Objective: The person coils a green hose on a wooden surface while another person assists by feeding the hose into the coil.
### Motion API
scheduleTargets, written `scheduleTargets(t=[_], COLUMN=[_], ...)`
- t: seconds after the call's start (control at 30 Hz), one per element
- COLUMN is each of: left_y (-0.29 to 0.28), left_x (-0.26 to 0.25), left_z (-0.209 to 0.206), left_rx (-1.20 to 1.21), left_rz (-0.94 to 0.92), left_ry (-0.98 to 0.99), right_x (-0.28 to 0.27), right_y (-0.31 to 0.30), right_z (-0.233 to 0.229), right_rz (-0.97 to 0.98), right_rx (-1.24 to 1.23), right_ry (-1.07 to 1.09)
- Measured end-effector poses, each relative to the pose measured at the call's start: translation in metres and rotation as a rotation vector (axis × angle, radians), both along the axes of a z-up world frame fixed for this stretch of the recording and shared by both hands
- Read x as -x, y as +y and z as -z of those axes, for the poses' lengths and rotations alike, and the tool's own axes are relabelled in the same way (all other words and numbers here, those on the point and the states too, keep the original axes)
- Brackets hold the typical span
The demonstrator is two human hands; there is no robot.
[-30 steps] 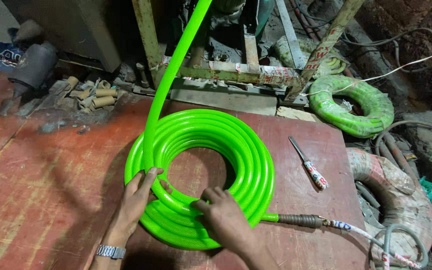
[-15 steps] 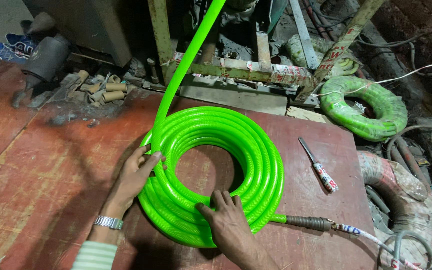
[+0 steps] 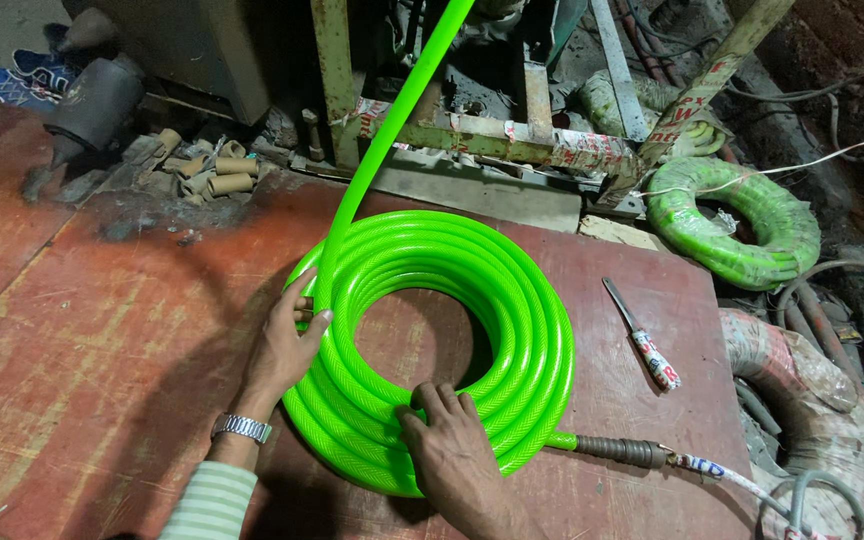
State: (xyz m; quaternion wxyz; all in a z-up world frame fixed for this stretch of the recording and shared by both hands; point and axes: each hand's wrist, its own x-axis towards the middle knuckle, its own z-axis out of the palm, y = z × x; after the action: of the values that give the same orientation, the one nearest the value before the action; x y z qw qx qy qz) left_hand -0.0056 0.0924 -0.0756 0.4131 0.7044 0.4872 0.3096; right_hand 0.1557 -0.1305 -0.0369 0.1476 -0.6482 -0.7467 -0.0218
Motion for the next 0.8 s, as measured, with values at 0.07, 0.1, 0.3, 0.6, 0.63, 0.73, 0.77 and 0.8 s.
scheduleTargets(t=[0.07, 0.1, 0.3, 0.6, 0.63, 0.73, 0.77, 0.8], left_y=[0.003, 0.004, 0.012, 0.02, 0.022, 0.026, 0.026, 0.024], left_x=[0.001, 0.001, 0.002, 0.0, 0.0, -0.001, -0.002, 0.0], left_z=[0.007, 0.008, 0.017, 0.008, 0.01, 0.015, 0.016, 0.009], left_rx=[-0.048, -0.046, -0.081, -0.091, -0.08, -0.076, -0.079, -0.08], left_rz=[0.032, 0.03, 0.04, 0.123, 0.117, 0.1, 0.089, 0.09], left_ry=[0.006, 0.007, 0.017, 0.165, 0.157, 0.153, 0.159, 0.158], right_x=[0.003, 0.004, 0.008, 0.002, 0.0, -0.009, -0.013, -0.018], right_y=[0.001, 0.002, 0.005, 0.017, 0.021, 0.041, 0.048, 0.063], right_z=[0.006, 0.007, 0.01, -0.012, -0.014, -0.025, -0.03, -0.031], right_rz=[-0.026, -0.028, -0.016, -0.029, -0.055, -0.068, -0.055, -0.055], right_rx=[-0.03, -0.028, -0.007, 0.133, 0.146, 0.225, 0.296, 0.295], right_ry=[-0.017, -0.016, -0.049, 0.021, 0.084, 0.162, 0.18, 0.179])
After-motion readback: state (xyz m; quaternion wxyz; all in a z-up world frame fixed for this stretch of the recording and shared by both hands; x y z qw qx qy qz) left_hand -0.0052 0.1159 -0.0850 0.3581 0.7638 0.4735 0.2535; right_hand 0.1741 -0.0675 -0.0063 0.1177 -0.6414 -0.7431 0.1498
